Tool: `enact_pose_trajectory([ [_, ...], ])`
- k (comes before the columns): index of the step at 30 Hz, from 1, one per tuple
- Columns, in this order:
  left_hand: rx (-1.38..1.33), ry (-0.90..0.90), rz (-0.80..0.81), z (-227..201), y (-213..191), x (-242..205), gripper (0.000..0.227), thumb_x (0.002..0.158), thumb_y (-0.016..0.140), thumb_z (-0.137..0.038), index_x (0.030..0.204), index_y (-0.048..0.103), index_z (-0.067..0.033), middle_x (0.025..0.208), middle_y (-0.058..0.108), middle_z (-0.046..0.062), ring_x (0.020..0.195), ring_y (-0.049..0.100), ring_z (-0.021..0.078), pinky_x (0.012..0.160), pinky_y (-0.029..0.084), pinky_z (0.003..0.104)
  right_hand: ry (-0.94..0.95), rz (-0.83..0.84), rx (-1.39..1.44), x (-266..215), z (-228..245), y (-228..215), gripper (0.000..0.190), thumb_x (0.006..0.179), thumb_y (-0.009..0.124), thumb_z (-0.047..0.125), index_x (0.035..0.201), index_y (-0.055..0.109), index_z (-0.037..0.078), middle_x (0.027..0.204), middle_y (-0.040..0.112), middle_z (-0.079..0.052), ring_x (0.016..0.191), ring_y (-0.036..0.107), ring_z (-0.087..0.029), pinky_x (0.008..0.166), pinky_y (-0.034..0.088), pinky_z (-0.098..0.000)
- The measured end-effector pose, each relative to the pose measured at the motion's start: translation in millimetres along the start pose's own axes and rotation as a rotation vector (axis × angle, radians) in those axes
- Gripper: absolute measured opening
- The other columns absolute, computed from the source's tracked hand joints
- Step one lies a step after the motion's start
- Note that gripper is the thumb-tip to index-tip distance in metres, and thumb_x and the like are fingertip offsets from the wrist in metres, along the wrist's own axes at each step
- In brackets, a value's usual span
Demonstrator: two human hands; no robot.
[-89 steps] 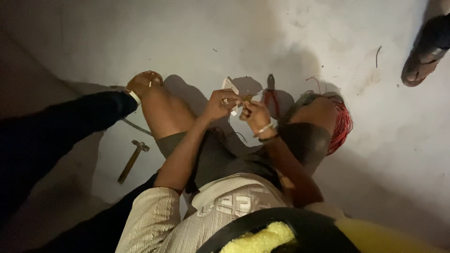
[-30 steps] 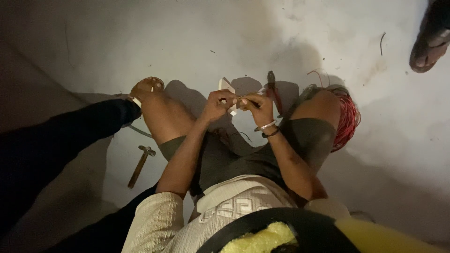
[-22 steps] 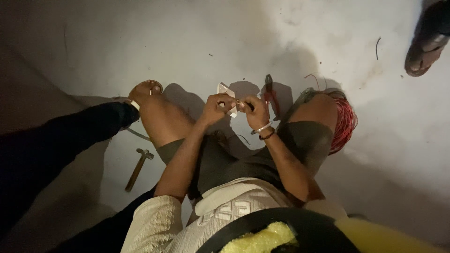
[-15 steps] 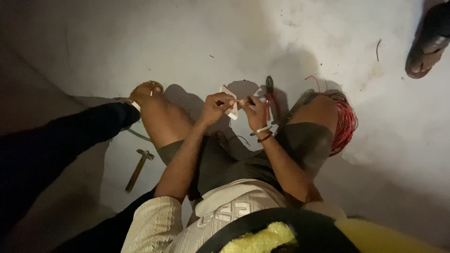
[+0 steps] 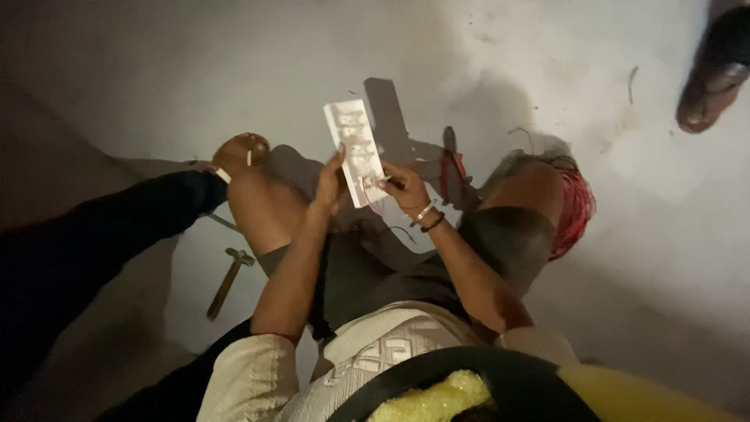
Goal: Wiring and assembling an electrical switchboard.
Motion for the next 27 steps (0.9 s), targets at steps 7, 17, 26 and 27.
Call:
enact_pose_trajectory([
  [7, -0.301, 0.031, 0.446, 7.5, -7.5, -7.4, 0.077, 0.097, 0.073, -0.021, 0.151, 0.033, 0.0167, 0.132, 0.058, 0.029, 0.12, 0.062, 0.0375, 0.098, 0.059, 0.047, 0.45, -0.243, -0.319, 26.3, -50.4, -27.5, 0.066, 0.086, 0.066, 0.055, 0.134, 0.062, 0.009, 0.139, 0.06, -0.015, 0.123, 0.056, -0.03, 0.1, 0.047, -0.0466],
  [17, -0.257, 0.144, 0.416, 6.2, 6.7, -12.1, 0.073, 0.091, 0.076, -0.013, 0.144, 0.032, 0.0122, 0.132, 0.06, 0.03, 0.122, 0.065, 0.0356, 0.101, 0.06, 0.047, 0.546, -0.424, -0.82, 38.3, -139.1, -56.8, 0.032, 0.09, 0.066, 0.006, 0.119, 0.062, -0.005, 0.114, 0.068, -0.022, 0.098, 0.067, -0.035, 0.081, 0.057, -0.0429],
  [26, 0.294, 0.574, 0.277, -27.7, 42.6, -42.8, 0.042, 0.091, 0.083, -0.019, 0.118, 0.065, 0.0071, 0.105, 0.076, 0.018, 0.092, 0.075, 0.0221, 0.08, 0.063, 0.035, -0.072, -0.282, -1.017, -28.8, 144.1, -12.5, 0.011, 0.106, 0.066, 0.015, 0.111, 0.072, 0.008, 0.088, 0.074, -0.011, 0.08, 0.069, -0.027, 0.077, 0.052, -0.045],
  [27, 0.293, 0.574, 0.283, -29.7, 46.0, -46.6, 0.042, 0.091, 0.083, -0.019, 0.118, 0.065, 0.0071, 0.105, 0.076, 0.018, 0.092, 0.075, 0.0221, 0.08, 0.063, 0.035, -0.071, -0.288, -1.02, -40.2, 167.4, -1.2, 0.011, 0.106, 0.066, 0.015, 0.111, 0.072, 0.008, 0.088, 0.074, -0.011, 0.08, 0.069, -0.027, 0.077, 0.052, -0.045],
])
Point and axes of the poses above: each hand's wrist, its own x-axis towards the middle knuckle, its own y-axis out of the palm, z = x × y, the point moved 1 cm from there along x, towards the middle knuckle
